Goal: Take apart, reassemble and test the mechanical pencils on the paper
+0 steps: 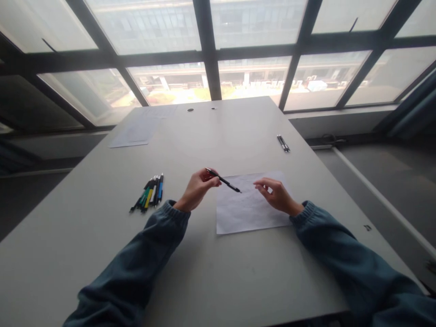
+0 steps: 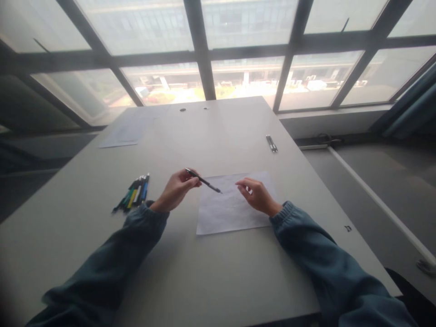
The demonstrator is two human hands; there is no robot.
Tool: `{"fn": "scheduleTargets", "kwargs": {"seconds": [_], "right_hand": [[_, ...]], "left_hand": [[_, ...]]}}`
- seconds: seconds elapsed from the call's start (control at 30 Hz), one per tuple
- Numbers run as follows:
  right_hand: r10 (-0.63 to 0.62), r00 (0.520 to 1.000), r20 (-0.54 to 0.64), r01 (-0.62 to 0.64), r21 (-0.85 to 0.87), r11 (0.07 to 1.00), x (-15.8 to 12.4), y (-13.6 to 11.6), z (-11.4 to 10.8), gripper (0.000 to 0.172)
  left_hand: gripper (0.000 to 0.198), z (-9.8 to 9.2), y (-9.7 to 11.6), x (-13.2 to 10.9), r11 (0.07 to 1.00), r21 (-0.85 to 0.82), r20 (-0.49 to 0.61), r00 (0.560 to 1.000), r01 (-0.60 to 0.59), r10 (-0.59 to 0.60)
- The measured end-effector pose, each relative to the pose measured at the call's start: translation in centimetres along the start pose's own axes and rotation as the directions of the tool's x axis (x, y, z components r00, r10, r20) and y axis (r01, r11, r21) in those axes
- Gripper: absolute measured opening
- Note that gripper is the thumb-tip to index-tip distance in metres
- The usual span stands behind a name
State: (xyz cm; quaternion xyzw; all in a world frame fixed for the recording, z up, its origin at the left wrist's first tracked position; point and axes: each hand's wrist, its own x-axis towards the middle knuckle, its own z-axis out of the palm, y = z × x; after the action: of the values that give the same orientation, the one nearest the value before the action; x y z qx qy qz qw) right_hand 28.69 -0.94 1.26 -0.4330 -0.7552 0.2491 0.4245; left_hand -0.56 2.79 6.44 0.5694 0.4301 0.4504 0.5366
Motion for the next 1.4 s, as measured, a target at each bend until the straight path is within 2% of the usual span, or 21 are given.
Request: {"fn": "scheduleTargets", "kwargs": {"seconds": [0.13, 0.27, 0.47, 0.57, 0.77, 1.0, 1.23, 1.4], "right_hand": [[0.173, 0.985, -0.019, -0.162, 0.26, 0.952, -0.3, -0.5, 0.9, 0.032], [0.287, 0.95, -0.124, -0.219, 0.389, 0.895, -0.1, -0.3, 0.9, 0.029], [0.324, 0.926, -0.195, -0.237, 0.367, 0.9, -0.1, 1.1, 0.3, 0.025], [0.322, 0.926, -0.199, -0.233, 0.371, 0.899, -0.2, 1.5, 0.1, 0.023], [0.313, 0.929, -0.199, -0.212, 0.408, 0.888, -0.1, 2.0, 0.0, 0.023], [0.424, 0.871, -0.248, -0.284, 0.45, 0.847, 0.1, 2.5, 0.2, 0.032], [0.429, 0.864, -0.264, -0.287, 0.443, 0.849, 0.0, 2.0, 0.0, 0.031], [0.427, 0.86, -0.28, -0.291, 0.42, 0.86, 0.0, 1.9, 0.1, 0.027]], "left_hand": [[0.028, 3.9, -2.5, -0.4, 0.994, -0.104, -0.026, 0.999, 0.032, -0.035], [0.03, 5.3, -3.7, -0.4, 0.998, -0.069, -0.051, 0.999, 0.008, -0.011], [0.038, 4.6, -4.7, -0.4, 0.986, 0.142, -0.089, 0.991, -0.088, 0.101], [0.035, 4.1, -5.5, -0.4, 0.975, 0.184, -0.09, 0.985, -0.127, 0.145], [0.025, 3.3, -6.2, -0.1, 0.901, 0.374, -0.039, 0.967, -0.219, 0.251], [0.023, 3.1, -6.4, 0.2, 0.901, 0.387, -0.105, 0.962, -0.195, 0.253], [0.021, 3.2, -6.1, 0.1, 0.877, 0.42, -0.104, 0.948, -0.232, 0.301], [0.022, 3.2, -6.2, 0.2, 0.873, 0.444, -0.132, 0.949, -0.202, 0.287]]}}
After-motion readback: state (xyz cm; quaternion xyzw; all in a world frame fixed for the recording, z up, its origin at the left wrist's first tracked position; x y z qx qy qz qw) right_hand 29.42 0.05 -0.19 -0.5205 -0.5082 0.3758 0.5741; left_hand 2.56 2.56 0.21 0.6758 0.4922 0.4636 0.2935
